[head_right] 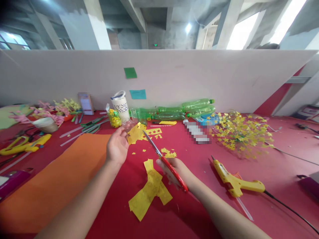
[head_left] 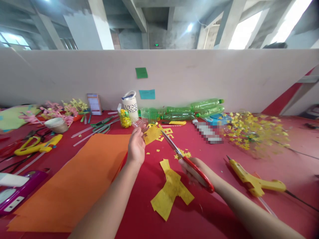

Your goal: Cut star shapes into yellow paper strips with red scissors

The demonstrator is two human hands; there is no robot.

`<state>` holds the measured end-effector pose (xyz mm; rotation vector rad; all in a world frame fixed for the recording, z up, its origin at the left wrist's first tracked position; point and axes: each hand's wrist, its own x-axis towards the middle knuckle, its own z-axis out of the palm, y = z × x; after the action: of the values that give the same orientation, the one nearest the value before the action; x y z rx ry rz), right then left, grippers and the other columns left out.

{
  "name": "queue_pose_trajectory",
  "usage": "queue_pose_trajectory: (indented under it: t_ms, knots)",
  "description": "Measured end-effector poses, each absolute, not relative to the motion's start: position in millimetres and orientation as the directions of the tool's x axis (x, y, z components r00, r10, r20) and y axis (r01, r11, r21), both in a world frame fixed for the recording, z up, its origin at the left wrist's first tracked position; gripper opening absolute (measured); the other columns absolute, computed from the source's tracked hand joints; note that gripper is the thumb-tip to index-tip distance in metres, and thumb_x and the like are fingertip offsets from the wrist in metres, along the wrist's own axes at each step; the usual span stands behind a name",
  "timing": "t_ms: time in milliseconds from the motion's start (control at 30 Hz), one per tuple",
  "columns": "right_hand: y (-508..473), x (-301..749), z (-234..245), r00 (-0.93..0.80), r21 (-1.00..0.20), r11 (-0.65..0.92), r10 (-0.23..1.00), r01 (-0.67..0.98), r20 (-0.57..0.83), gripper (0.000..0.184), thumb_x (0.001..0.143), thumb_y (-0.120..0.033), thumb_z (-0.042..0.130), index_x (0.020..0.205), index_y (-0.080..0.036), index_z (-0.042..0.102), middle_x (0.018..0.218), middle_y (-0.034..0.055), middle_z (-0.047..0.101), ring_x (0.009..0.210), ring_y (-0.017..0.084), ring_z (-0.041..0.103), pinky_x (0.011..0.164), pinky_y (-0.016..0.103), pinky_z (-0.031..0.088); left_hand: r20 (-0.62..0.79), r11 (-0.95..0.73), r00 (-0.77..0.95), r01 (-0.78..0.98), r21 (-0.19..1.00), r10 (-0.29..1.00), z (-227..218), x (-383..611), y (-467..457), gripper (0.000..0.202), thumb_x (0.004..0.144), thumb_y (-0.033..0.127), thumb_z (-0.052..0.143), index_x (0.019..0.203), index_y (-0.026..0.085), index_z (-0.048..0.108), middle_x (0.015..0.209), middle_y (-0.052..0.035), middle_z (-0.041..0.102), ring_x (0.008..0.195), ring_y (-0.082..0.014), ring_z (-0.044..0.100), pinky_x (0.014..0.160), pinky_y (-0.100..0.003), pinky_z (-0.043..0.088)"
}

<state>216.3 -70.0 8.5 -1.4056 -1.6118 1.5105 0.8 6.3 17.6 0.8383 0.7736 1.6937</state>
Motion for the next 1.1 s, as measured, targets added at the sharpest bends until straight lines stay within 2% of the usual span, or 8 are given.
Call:
queue_pose_trajectory:
  t_ms: [67, 167, 300, 500, 667, 867, 1100]
  knots:
    - [-69, 216, 8, -0.304, -0.917, -0.180, 0.906, 0.355, -0.296, 0.048, 0.084, -0.059, 0.054, 0.058, -0.020, 0.043, 0.038, -0.0069, 0.039, 0.029, 0.007, 0.038, 0.037, 0.021, 0.038, 0.150, -0.221, -0.186, -0.467, 0.856, 0.971, 17, -2, 8, 0.035, 0.070, 0.040, 0.067, 0.097, 0.018, 0.062, 0.098, -0.0054, 0.068, 0.087, -0.0177, 0.065, 0.073, -0.026, 0.049]
    - [-68, 213, 8, -0.271, -0.893, -0.217, 0.901, 0.394, -0.338, 0.049, 0.080, -0.063, 0.055, 0.059, -0.019, 0.045, 0.038, -0.0064, 0.040, 0.029, 0.008, 0.039, 0.032, 0.020, 0.032, 0.114, -0.142, -0.099, -0.358, 0.923, 0.989, 12, 0, 8, 0.034, 0.063, 0.031, 0.075, 0.092, 0.018, 0.063, 0.082, -0.0014, 0.068, 0.066, -0.0136, 0.063, 0.062, -0.025, 0.048]
    - [-68, 212, 10, -0.271, -0.890, -0.211, 0.902, 0.405, -0.337, 0.050, 0.078, -0.064, 0.057, 0.059, -0.019, 0.046, 0.041, -0.0055, 0.041, 0.030, 0.008, 0.041, 0.029, 0.018, 0.029, 0.077, -0.089, -0.054, -0.300, 0.950, 0.996, 8, 5, 6, 0.028, 0.060, 0.031, 0.078, 0.080, 0.016, 0.065, 0.067, 0.0003, 0.066, 0.052, -0.0122, 0.058, 0.055, -0.026, 0.046]
    - [-70, 215, 9, -0.285, -0.880, -0.193, 0.897, 0.434, -0.337, 0.044, 0.080, -0.059, 0.058, 0.065, -0.018, 0.049, 0.046, -0.0047, 0.046, 0.034, 0.008, 0.043, 0.030, 0.017, 0.029, 0.036, -0.062, -0.082, -0.349, 0.935, 0.996, 10, 9, 2, 0.025, 0.060, 0.031, 0.077, 0.078, 0.016, 0.068, 0.065, 0.0007, 0.065, 0.050, -0.0111, 0.057, 0.053, -0.024, 0.044]
    - [-73, 215, 6, -0.311, -0.897, -0.188, 0.893, 0.401, -0.326, 0.045, 0.083, -0.060, 0.053, 0.068, -0.018, 0.050, 0.043, -0.0067, 0.042, 0.035, 0.008, 0.042, 0.032, 0.017, 0.030, 0.073, -0.082, -0.040, -0.346, 0.935, 0.997, 9, 13, -2, 0.025, 0.063, 0.031, 0.075, 0.084, 0.019, 0.069, 0.066, 0.0024, 0.064, 0.057, -0.0117, 0.057, 0.058, -0.023, 0.044]
    - [-76, 212, 10, -0.371, -0.930, -0.178, 0.880, 0.322, -0.297, 0.048, 0.085, -0.063, 0.048, 0.068, -0.018, 0.047, 0.038, -0.0086, 0.039, 0.033, 0.007, 0.040, 0.045, 0.021, 0.042, 0.106, -0.099, 0.003, -0.318, 0.943, 0.994, 6, 17, -5, 0.018, 0.068, 0.031, 0.072, 0.081, 0.019, 0.069, 0.068, 0.0016, 0.063, 0.063, -0.0132, 0.058, 0.066, -0.025, 0.045]
    - [-78, 209, 11, -0.360, -0.931, -0.204, 0.880, 0.304, -0.310, 0.050, 0.084, -0.066, 0.047, 0.066, -0.019, 0.046, 0.039, -0.0080, 0.040, 0.031, 0.006, 0.037, 0.038, 0.020, 0.035, 0.098, -0.093, -0.002, -0.330, 0.940, 0.995, 7, 19, -5, 0.018, 0.067, 0.031, 0.072, 0.080, 0.019, 0.069, 0.072, 0.0004, 0.066, 0.067, -0.0151, 0.061, 0.069, -0.027, 0.045]
